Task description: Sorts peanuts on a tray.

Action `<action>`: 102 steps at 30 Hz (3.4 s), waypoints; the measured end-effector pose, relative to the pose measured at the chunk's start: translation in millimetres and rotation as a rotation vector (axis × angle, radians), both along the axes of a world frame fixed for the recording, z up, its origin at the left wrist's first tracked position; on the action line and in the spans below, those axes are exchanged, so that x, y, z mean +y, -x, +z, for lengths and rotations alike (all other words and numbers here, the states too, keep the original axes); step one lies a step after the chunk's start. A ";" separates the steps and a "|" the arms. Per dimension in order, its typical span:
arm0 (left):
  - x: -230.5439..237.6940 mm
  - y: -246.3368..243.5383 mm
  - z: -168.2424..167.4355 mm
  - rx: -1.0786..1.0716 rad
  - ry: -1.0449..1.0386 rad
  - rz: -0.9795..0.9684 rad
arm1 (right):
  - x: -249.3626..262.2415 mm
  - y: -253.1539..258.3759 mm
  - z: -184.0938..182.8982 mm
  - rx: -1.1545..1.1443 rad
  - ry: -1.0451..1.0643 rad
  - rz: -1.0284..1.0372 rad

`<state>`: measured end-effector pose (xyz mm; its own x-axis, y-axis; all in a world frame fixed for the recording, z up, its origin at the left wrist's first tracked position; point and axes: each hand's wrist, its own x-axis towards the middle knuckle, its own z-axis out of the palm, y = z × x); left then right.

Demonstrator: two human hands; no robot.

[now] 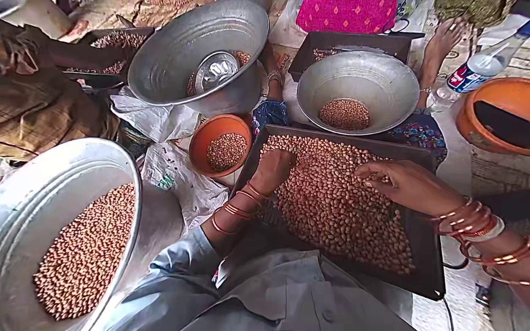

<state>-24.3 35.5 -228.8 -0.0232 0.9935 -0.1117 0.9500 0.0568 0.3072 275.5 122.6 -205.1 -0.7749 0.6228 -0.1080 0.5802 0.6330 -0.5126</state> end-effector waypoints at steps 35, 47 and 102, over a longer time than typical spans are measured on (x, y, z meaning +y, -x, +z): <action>44.2 -25.6 1.3 -0.134 -0.198 -0.166 | 24.8 -4.8 -7.5 -0.296 0.016 0.046; 44.7 -56.1 1.4 -0.095 -0.034 -0.402 | 23.8 -1.8 -4.6 -0.376 0.071 0.029; -24.5 -9.0 19.4 -0.242 -0.086 -0.303 | 7.7 3.3 -2.2 0.246 0.133 0.023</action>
